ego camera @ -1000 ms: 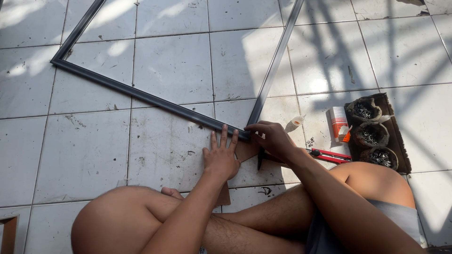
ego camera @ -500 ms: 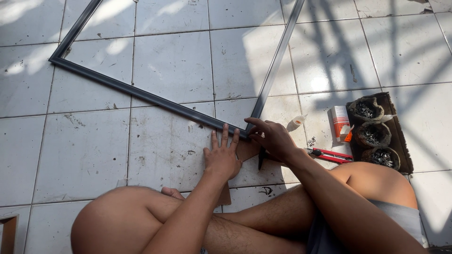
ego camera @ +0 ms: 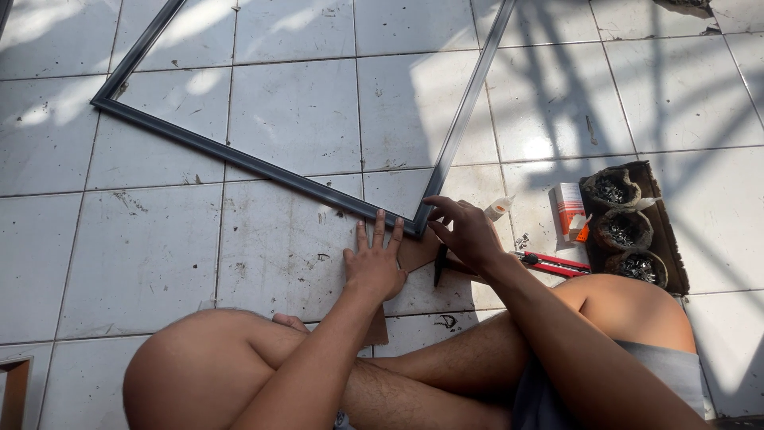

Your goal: Trimming excess material from the edge of a large frame using a utility knife while sitting on the floor.

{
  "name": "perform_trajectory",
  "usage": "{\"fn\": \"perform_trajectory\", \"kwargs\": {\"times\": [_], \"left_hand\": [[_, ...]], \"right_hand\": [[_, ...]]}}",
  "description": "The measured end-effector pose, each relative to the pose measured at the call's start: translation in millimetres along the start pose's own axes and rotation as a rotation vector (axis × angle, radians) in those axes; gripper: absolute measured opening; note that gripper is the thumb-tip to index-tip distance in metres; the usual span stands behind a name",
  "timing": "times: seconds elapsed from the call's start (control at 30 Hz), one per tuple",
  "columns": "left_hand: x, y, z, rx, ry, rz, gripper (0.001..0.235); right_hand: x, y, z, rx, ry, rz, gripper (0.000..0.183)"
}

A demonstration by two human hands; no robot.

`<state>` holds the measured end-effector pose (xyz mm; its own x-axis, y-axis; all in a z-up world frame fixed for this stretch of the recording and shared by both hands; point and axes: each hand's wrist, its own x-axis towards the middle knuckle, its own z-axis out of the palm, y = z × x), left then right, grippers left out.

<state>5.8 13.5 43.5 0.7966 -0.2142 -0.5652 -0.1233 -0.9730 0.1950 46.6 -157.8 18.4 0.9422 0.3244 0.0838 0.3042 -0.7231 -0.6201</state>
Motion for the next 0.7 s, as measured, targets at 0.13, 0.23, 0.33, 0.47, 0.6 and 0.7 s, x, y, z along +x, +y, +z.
{"fn": "perform_trajectory", "kwargs": {"times": [0.13,0.23,0.33,0.47,0.6,0.7], "left_hand": [[-0.4,-0.6,1.1,-0.020,0.015,-0.001,0.080],[0.6,-1.3,4.6,-0.038,0.036,0.005,0.079],[0.0,-1.0,5.7,-0.028,0.057,0.009,0.079],[-0.1,-5.7,6.8,-0.020,0.084,0.010,0.079],[-3.4,-8.1,8.8,-0.033,0.107,0.028,0.082],[-2.9,-6.2,10.2,-0.002,0.126,0.047,0.081]], "right_hand": [[-15.0,-17.9,-24.9,-0.146,-0.103,0.231,0.023],[-31.3,-30.0,-36.5,-0.359,-0.380,0.336,0.045],[-39.4,-9.8,-25.7,-0.543,-0.487,0.265,0.045],[-38.2,-22.5,-28.8,-0.247,-0.359,0.215,0.027],[-30.2,-19.9,-15.9,-0.045,-0.098,0.220,0.023],[-30.2,-36.3,-23.5,-0.181,-0.117,0.166,0.023]]}}
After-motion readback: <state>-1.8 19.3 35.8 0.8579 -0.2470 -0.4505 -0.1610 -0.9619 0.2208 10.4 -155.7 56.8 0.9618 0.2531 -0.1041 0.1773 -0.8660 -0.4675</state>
